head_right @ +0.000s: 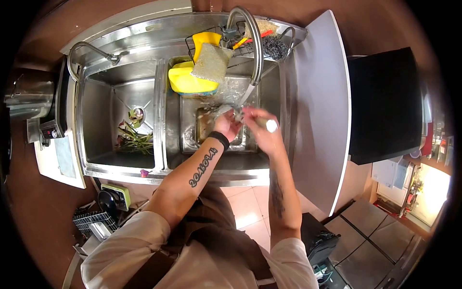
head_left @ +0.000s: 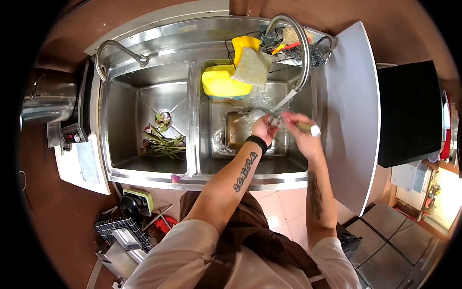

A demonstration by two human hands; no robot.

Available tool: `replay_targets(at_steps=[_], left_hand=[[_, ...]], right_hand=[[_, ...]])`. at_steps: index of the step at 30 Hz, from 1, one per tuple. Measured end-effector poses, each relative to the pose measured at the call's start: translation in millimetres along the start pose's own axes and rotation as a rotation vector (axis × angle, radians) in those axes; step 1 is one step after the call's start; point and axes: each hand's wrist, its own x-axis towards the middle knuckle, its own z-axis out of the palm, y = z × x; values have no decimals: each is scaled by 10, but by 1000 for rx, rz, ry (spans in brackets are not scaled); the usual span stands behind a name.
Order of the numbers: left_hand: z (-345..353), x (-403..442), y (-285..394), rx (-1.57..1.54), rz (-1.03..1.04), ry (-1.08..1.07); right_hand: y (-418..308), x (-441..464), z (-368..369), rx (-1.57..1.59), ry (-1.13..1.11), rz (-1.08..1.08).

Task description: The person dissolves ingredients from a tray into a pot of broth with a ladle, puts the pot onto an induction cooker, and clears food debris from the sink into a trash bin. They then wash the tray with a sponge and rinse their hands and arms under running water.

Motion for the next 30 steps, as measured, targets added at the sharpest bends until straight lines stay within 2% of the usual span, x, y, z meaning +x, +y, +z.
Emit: replay_targets(at_steps=[1, 2, 4, 6, 8, 11, 14, 15, 18, 20, 21, 22, 23, 24, 25, 26, 29, 30], left_hand=[[-42, 4, -17, -22, -44, -62], [-47, 11, -26, -40, -89, -127], [159, -174, -31, 74, -81, -46], [199, -170, -90, 107, -102, -15], [186, -231, -146, 110, -130, -29], [177, -415, -268, 106, -126, -37], [63, -493, -400, 69, -128, -39], [83, -479, -391, 115, -127, -55], [-22, -493, -401, 326, -143, -124], [-208, -348, -203, 569, -160, -233], [-88, -370, -39, 774, -130, -180], [-26, -380, 124, 826, -62, -144], [-25, -232, 258, 1015, 90, -115], [205, -307, 421, 1142, 219, -43], [330, -224, 513, 972, 266, -28], [428, -41, 622, 955, 283, -58], [940, 275, 683, 678, 374, -5], [817, 657, 775, 765, 416, -141]], right_hand=[[-12, -215, -13, 45, 32, -51], [-63, -408, -74, -46, -17, -89], [-68, -776, -181, -163, -116, -234], [-61, -1145, -241, -228, -198, -115], [-209, -1382, -270, -213, -172, -34], [87, -1735, -379, 623, 31, 240], [42, -1766, -548, 1029, 110, 622], [-36, -1745, -484, 1000, 159, 698], [186, -1802, -548, 437, -83, 794], [106, -1807, -539, -11, -121, 706], [106, -1850, -565, -31, -100, 694], [85, -1899, -580, -51, -79, 684], [-11, -1914, -589, -169, -82, 732], [111, -2000, -574, -348, -38, 557], [304, -2158, -546, -524, 7, 380], [423, -2289, -525, -696, 55, 200], [412, -2452, -425, -569, 123, 378], [432, -2520, -407, -506, 135, 425]])
